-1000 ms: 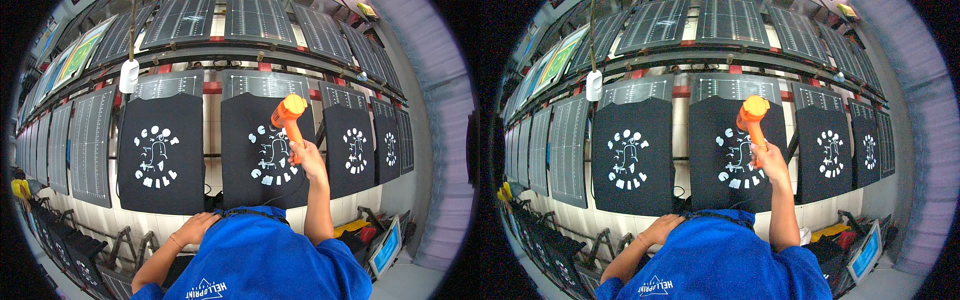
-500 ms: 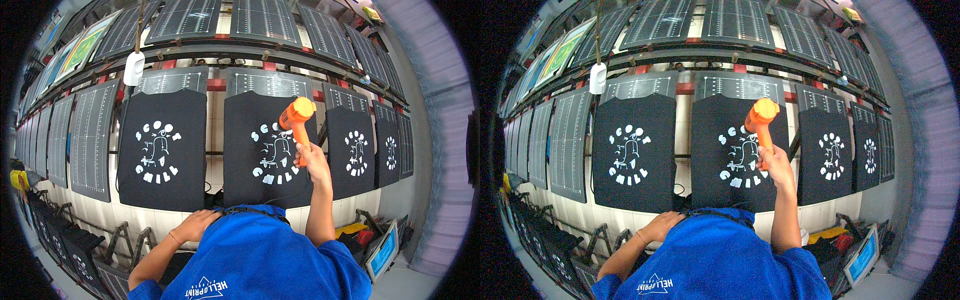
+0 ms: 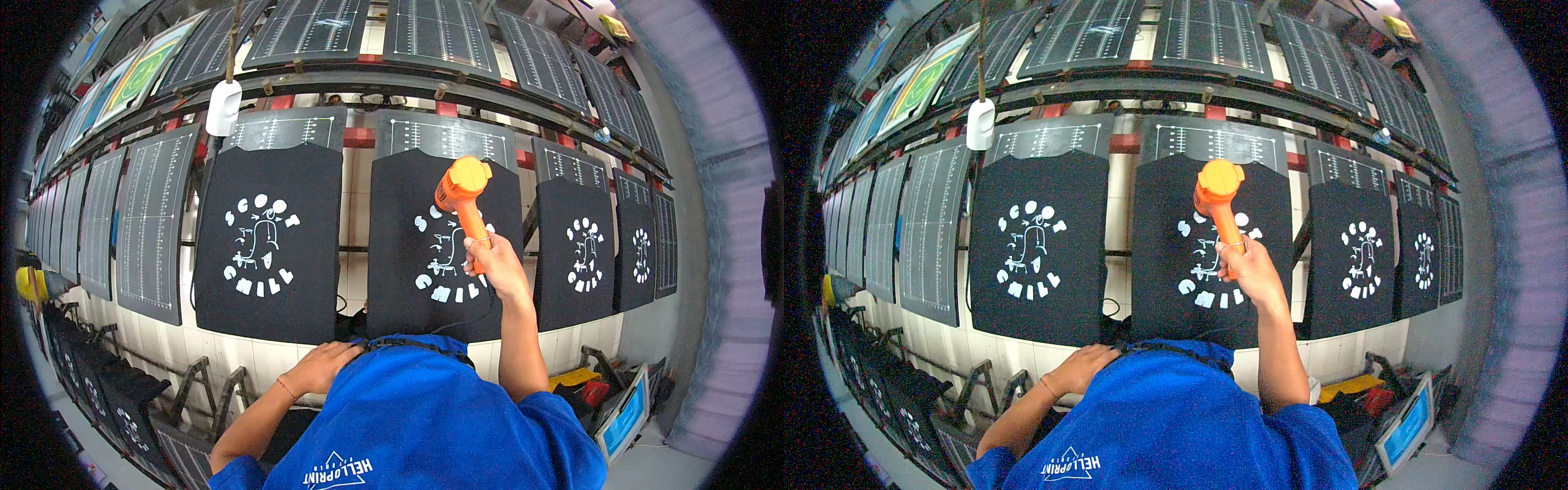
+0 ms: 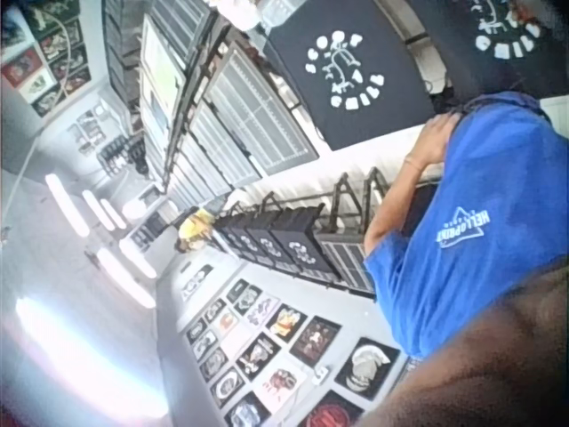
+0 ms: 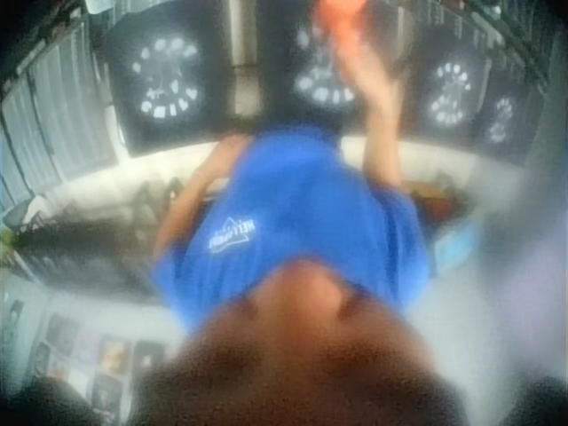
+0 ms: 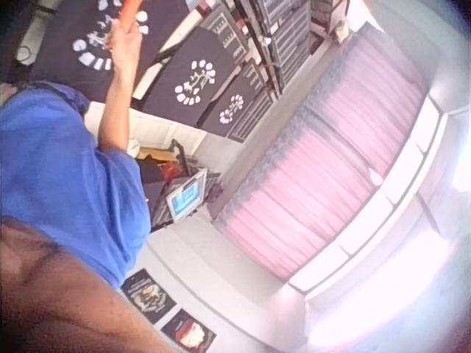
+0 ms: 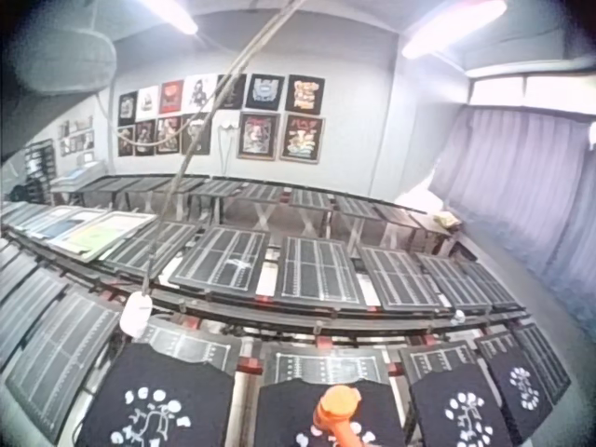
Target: The person uses a heat gun to dry white ink on black t-shirts mounted on platens while moving along a production line.
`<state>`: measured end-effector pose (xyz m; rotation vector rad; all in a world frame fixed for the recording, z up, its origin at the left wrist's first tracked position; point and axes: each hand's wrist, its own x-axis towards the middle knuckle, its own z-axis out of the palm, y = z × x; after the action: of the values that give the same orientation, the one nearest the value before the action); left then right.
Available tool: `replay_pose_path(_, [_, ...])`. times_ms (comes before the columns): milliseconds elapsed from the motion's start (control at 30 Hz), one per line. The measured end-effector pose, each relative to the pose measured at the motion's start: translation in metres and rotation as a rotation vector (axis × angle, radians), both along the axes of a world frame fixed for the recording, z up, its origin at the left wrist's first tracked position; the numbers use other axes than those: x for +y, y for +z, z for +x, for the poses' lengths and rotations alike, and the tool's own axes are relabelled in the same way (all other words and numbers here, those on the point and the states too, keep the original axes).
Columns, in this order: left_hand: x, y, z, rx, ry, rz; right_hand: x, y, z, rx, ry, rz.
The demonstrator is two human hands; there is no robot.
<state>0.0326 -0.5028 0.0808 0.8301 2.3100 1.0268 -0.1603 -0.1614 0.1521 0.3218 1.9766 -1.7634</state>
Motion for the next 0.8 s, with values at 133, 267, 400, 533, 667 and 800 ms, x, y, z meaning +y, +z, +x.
replay_pose_path(133, [0.0,-0.002,0.002,0.021,0.009,0.006,0.0,0.004,-0.004,-0.011,0.001,0.008])
replay_pose_path(267, [0.002,0.003,0.0,-0.004,0.003,0.006,-0.001,0.004,-0.006,-0.011,0.005,-0.011])
replay_pose_path(400, [0.001,0.003,0.0,-0.026,-0.005,-0.01,-0.006,0.001,-0.005,0.047,0.029,0.002])
replay_pose_path(533, [0.002,0.005,-0.001,-0.04,-0.006,-0.02,-0.004,0.006,-0.008,-0.002,0.016,0.005])
replay_pose_path(667, [0.0,0.004,0.0,-0.056,0.003,-0.049,-0.005,0.007,-0.003,-0.014,0.02,0.0])
replay_pose_path(800, [0.0,0.003,0.002,-0.046,0.008,-0.042,-0.006,0.003,0.001,0.011,0.06,0.029])
